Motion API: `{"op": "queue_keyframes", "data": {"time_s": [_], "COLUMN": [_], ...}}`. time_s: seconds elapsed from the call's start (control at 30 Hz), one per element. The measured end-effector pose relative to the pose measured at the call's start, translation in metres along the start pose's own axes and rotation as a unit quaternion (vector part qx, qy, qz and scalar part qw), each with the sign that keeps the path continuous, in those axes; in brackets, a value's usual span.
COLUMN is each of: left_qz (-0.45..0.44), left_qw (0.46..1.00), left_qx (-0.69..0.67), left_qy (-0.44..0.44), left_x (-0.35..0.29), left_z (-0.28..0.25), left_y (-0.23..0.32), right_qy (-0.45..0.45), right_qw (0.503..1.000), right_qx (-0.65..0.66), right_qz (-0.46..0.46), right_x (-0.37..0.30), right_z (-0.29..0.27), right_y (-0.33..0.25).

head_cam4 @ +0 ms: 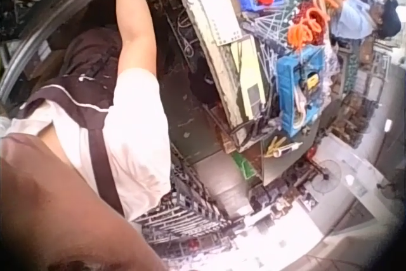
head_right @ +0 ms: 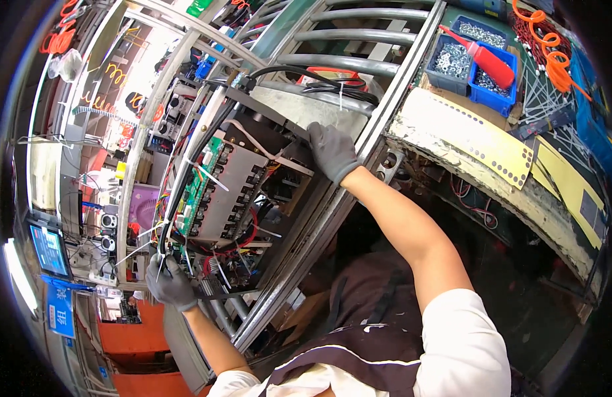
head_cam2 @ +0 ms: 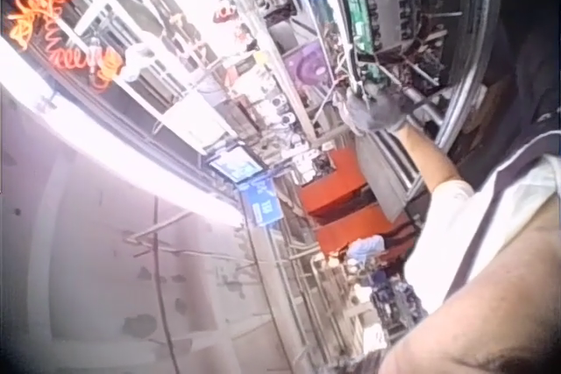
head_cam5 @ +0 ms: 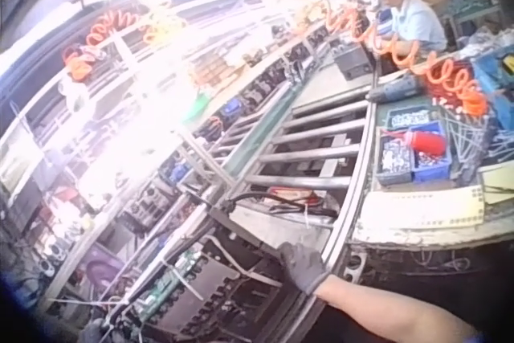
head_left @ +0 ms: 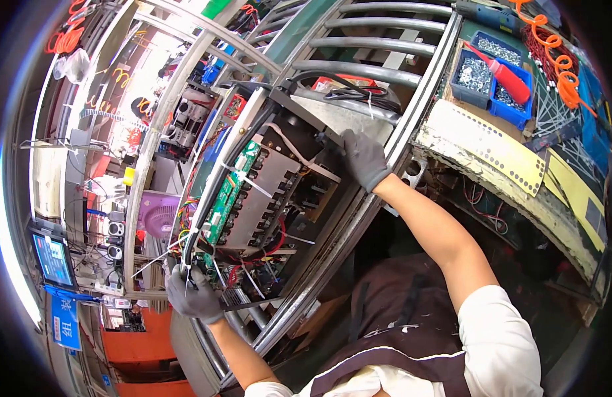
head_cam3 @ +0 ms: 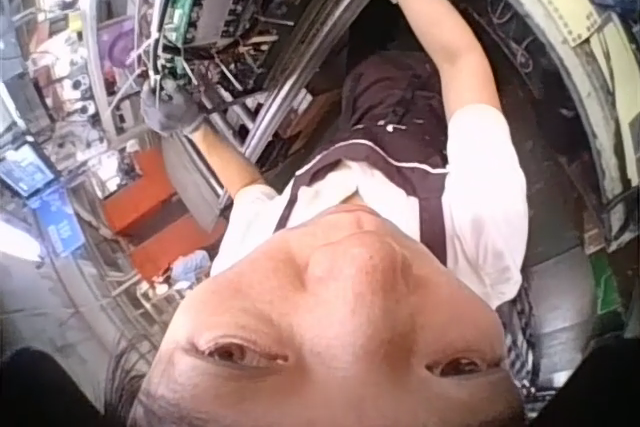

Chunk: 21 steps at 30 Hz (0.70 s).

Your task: The person assembles an electronic device on a production line by applying sealant to an electronic chassis with a caulking gun, then installing a circuit board, wire harness, and external casing into the chassis using a screwdriver and pliers.

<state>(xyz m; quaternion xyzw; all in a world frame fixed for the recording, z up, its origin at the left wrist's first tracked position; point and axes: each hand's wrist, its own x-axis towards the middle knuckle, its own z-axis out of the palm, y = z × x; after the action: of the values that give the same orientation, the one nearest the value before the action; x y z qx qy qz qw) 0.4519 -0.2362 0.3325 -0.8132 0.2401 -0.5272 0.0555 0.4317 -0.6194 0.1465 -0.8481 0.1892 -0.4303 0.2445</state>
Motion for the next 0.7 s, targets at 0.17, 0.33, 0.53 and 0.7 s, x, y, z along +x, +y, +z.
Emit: {"op": "queue_keyframes", "data": {"time_s": [0.17,0.33,0.53,0.7], "left_qz": [0.037,0.222,0.231,0.238], "left_qw": [0.993,0.971,0.956,0.928], "left_qx": [-0.078,0.055,-0.158,-0.273], "left_qy": [0.079,0.071,0.088,0.089], "left_x": [0.002,-0.024,-0.028,-0.02], "left_z": [0.033,0.043,0.143,0.158], "left_y": [-0.007,-0.066,0.046,0.108], "right_qy": [0.004,-0.132,-0.033,0.177], "right_qw": [0.998,0.981,0.993,0.942], "right_qx": [0.06,-0.119,-0.026,-0.255], "right_qz": [0.033,-0.074,-0.115,0.127], "right_x": [-0.02,-0.064,-0.084,-0.179], "right_z": [-0.002,0.017,-0.203,-0.412], "right_y": [0.014,0.022,0.021,0.149]}}
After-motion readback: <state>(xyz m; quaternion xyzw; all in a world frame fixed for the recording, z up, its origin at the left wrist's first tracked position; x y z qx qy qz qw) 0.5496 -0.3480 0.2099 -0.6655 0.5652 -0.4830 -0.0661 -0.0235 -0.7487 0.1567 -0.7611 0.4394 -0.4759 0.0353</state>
